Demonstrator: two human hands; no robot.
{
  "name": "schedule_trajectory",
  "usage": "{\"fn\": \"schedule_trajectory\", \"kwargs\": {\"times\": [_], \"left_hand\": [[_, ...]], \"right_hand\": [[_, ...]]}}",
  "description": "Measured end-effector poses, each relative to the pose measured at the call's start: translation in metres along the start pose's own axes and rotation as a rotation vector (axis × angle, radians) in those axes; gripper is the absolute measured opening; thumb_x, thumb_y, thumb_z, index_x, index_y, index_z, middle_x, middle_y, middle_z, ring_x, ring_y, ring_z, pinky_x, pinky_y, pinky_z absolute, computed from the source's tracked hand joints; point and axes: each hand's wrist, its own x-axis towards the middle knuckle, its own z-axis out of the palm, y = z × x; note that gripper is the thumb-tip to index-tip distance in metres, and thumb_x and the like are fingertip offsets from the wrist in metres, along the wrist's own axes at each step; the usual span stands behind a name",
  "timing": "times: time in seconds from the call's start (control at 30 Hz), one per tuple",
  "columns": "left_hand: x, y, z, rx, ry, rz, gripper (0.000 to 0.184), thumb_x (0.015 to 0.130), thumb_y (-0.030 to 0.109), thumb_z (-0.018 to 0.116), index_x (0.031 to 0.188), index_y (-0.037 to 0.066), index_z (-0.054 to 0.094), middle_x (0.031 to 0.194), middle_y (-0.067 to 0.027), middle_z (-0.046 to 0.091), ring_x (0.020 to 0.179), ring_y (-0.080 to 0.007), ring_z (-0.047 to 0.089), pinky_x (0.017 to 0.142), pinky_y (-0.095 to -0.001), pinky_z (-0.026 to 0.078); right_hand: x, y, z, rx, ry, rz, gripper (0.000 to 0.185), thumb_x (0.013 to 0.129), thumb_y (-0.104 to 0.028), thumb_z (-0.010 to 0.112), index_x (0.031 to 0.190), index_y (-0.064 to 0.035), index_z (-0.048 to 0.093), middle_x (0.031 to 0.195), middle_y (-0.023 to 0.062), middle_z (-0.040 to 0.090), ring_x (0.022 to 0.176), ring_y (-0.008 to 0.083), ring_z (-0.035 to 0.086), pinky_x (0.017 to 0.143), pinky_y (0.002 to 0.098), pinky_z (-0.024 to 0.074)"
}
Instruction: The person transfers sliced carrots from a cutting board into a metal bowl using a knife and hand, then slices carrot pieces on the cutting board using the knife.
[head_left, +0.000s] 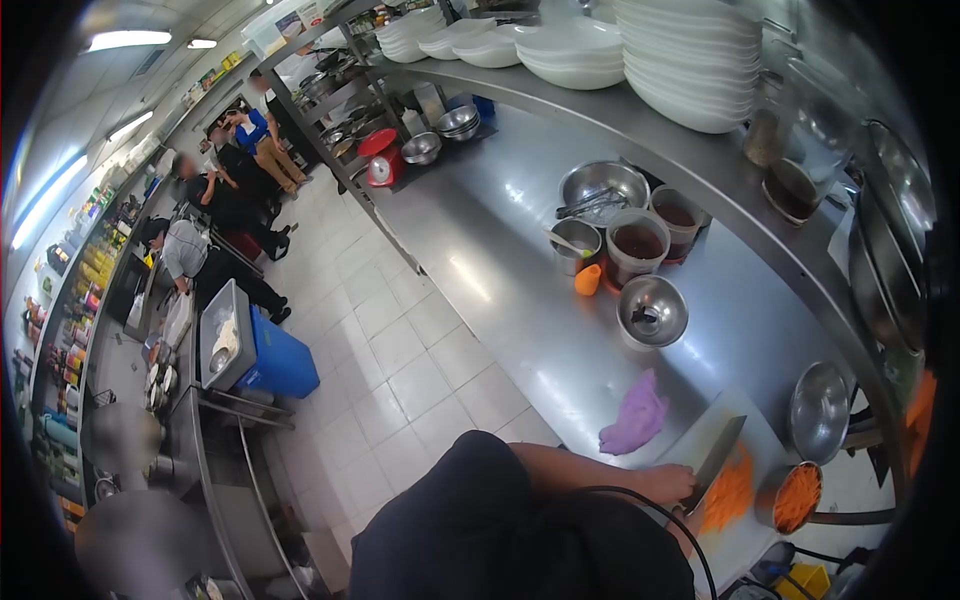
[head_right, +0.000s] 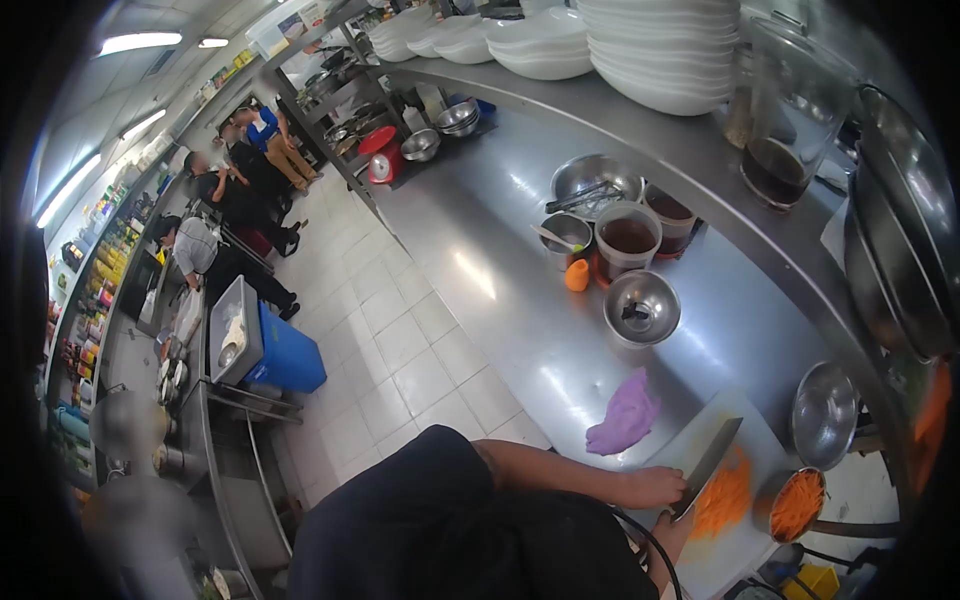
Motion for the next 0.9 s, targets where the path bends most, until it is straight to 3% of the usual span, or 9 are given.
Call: {"fn": "schedule_trajectory", "kwargs": {"times": [0.07,0.17,0.3,0.33,0.4,0.53,0.7,0.8,0.9], "left_hand": [[-0.001,-0.004,0.001,0.026,0.067,0.039,0.01,0.083,0.015,0.066,0.089,0.009,0.072,0.101,-0.0081,0.065,0.106,-0.0285,0.062,0.09,-0.0397,0.054],[-0.005,-0.001,-0.009,-0.037,0.048,0.042,0.012,0.082,0.014,0.066,0.09,0.009,0.073,0.103,-0.0085,0.065,0.107,-0.0286,0.062,0.093,-0.0397,0.053],[-0.01,-0.002,-0.005,0.039,0.023,0.074,0.019,0.082,0.01,0.063,0.097,0.008,0.074,0.103,-0.0104,0.066,0.108,-0.0306,0.064,0.097,-0.0401,0.053],[-0.012,0.002,-0.013,-0.028,0.023,0.097,0.019,0.082,0.01,0.062,0.097,0.005,0.073,0.104,-0.0129,0.067,0.108,-0.0326,0.064,0.097,-0.0424,0.053],[-0.013,-0.013,0.024,0.06,0.037,0.094,0.025,0.084,0.008,0.061,0.106,0.003,0.072,0.107,-0.0157,0.069,0.107,-0.034,0.065,0.099,-0.0441,0.052],[0.014,0.028,0.003,0.049,-0.037,0.171,0.034,0.088,0.008,0.064,0.12,0.0,0.07,0.122,-0.0144,0.068,0.116,-0.0336,0.062,0.101,-0.045,0.05],[0.041,0.047,-0.034,-0.06,-0.136,0.114,0.037,0.09,0.01,0.07,0.126,0.002,0.069,0.125,-0.0148,0.068,0.117,-0.0359,0.062,0.102,-0.0466,0.048],[0.069,0.048,-0.058,-0.173,0.116,0.192,0.035,0.087,0.004,0.074,0.121,0.001,0.069,0.119,-0.0161,0.069,0.11,-0.0378,0.064,0.096,-0.0472,0.051],[0.104,0.076,-0.094,-0.121,0.261,0.284,0.032,0.088,0.005,0.074,0.119,0.001,0.07,0.118,-0.0146,0.069,0.109,-0.0366,0.064,0.097,-0.0461,0.051]], "right_hand": [[-0.013,-0.055,-0.01,0.175,-0.04,0.304,0.061,0.087,0.002,0.057,0.147,0.0091,0.044,0.134,0.0304,0.06,0.13,0.0432,0.058,0.115,0.046,0.0425],[0.038,0.15,0.039,-0.047,0.224,-0.14,0.059,0.089,0.001,0.055,0.148,0.0071,0.045,0.135,0.0294,0.061,0.124,0.0412,0.064,0.109,0.0459,0.0486],[0.025,0.057,0.012,0.16,0.069,-0.16,0.046,0.094,-0.006,0.06,0.138,0.0056,0.056,0.125,0.0253,0.069,0.115,0.0379,0.07,0.102,0.0455,0.0525],[0.016,0.025,-0.003,0.168,0.026,0.002,0.04,0.093,-0.008,0.064,0.131,0.0049,0.062,0.119,0.0245,0.072,0.114,0.0379,0.07,0.101,0.0449,0.0525],[0.001,0.019,-0.026,-0.018,0.166,-0.204,0.039,0.091,-0.007,0.067,0.129,0.0026,0.062,0.107,0.031,0.071,0.106,0.0462,0.07,0.094,0.0481,0.0547],[-0.028,-0.005,-0.087,-0.388,0.274,-0.044,0.027,0.093,-0.011,0.069,0.116,-0.0017,0.059,0.09,0.0272,0.07,0.085,0.05,0.068,0.074,0.0578,0.0537],[-0.03,-0.016,-0.148,-0.616,0.597,-0.118,0.03,0.092,-0.012,0.069,0.121,-0.0063,0.064,0.098,0.0173,0.073,0.084,0.0398,0.071,0.07,0.0505,0.055],[-0.026,0.005,-0.181,-0.666,0.777,-0.183,0.032,0.089,-0.011,0.071,0.12,-0.0081,0.065,0.101,0.0131,0.074,0.082,0.0365,0.072,0.069,0.0486,0.0556],[-0.022,0.011,-0.206,-0.663,0.746,-0.068,0.032,0.086,-0.01,0.072,0.117,-0.008,0.065,0.101,0.0127,0.074,0.083,0.0365,0.072,0.071,0.048,0.0559]]}}
